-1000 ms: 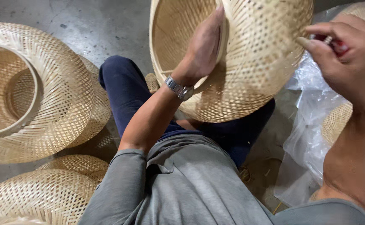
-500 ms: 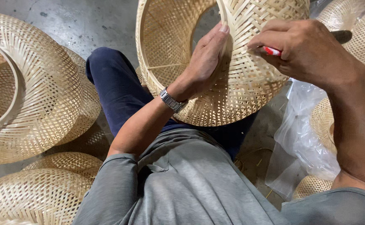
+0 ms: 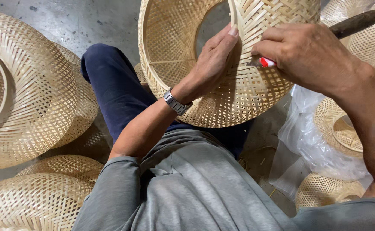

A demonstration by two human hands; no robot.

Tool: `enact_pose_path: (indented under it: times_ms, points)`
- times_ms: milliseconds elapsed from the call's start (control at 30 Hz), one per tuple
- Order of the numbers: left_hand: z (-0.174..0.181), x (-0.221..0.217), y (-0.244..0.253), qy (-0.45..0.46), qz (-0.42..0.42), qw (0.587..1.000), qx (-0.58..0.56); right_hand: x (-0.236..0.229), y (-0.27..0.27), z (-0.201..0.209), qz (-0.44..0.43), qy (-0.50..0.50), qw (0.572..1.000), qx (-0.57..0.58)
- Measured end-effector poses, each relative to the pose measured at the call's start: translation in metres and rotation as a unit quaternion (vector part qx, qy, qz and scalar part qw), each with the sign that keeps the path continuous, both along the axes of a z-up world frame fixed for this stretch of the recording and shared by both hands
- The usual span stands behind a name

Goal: The person sits on the floor and uses a red utility knife to trim the excess woven material from the rim of a large bamboo basket. They rotate the basket to access different sections of the rim, carefully cutting the protruding strands to create a smooth edge.

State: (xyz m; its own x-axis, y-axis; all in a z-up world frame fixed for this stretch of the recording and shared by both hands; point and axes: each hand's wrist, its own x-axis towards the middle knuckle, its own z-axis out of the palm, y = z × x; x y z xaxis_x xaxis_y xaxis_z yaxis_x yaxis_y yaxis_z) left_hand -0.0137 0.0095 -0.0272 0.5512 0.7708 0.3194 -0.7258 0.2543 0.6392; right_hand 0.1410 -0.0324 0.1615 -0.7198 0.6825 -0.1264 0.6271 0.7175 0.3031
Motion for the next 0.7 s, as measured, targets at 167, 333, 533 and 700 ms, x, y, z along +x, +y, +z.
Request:
enact_pose_path:
  times_ms: [167,333,533,700]
  points:
    - [-0.004,0.002,0.0,0.024,-0.008,1.0,0.001,0.002,-0.003,-0.007,-0.014,-0.019,1.0,-0.009]
    - [-0.006,0.003,0.0,0.042,-0.017,0.999,0.003,0.002,-0.006,-0.009,-0.025,0.009,0.999,-0.023]
    - [-0.002,-0.003,-0.001,0.015,-0.036,0.999,-0.003,0.0,-0.009,-0.013,-0.002,-0.017,1.0,0.005]
    - [-0.001,-0.003,-0.002,0.014,-0.034,0.999,0.008,-0.001,-0.013,-0.014,0.005,-0.02,1.0,0.019]
